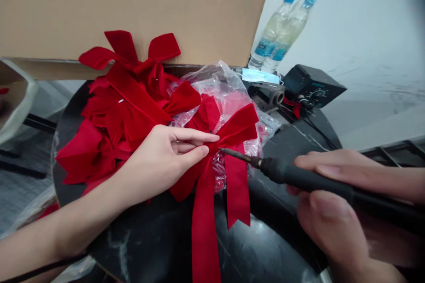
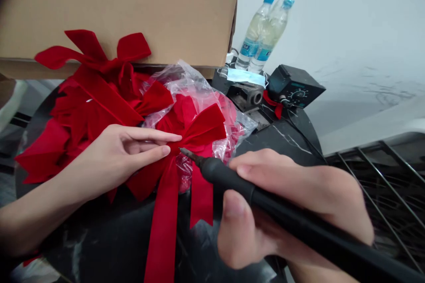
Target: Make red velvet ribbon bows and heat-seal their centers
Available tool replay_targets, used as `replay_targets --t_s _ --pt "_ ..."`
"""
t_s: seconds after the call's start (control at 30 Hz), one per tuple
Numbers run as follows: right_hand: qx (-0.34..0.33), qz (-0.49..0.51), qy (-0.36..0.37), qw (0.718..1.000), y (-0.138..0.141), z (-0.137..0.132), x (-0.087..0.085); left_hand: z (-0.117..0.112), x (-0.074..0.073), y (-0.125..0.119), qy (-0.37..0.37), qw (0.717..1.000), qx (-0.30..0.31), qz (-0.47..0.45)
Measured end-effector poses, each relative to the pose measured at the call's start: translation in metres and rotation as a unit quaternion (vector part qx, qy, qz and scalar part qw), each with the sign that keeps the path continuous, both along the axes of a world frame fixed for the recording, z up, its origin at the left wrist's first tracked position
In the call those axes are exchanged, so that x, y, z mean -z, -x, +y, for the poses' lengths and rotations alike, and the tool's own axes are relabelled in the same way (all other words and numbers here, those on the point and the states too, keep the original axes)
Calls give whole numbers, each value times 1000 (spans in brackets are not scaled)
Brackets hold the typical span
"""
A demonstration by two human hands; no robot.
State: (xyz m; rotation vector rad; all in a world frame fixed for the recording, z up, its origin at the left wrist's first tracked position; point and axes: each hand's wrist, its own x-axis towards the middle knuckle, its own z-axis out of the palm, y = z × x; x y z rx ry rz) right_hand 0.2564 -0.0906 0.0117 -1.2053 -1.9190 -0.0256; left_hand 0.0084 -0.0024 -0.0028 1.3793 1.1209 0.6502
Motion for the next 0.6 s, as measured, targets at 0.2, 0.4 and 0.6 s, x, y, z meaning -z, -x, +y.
replay_targets --t_s 0.2,0.4,0.6 --pt "-27 -42 -12 999 14 8 -3 -1 0 0 -15 1000 4 5" --pt "-28 -60 -35 997 21 12 -9 1 1 2 -43 999 5 15" --pt "-41 -68 -62 995 21 17 -9 0 4 3 -56 998 7 30"
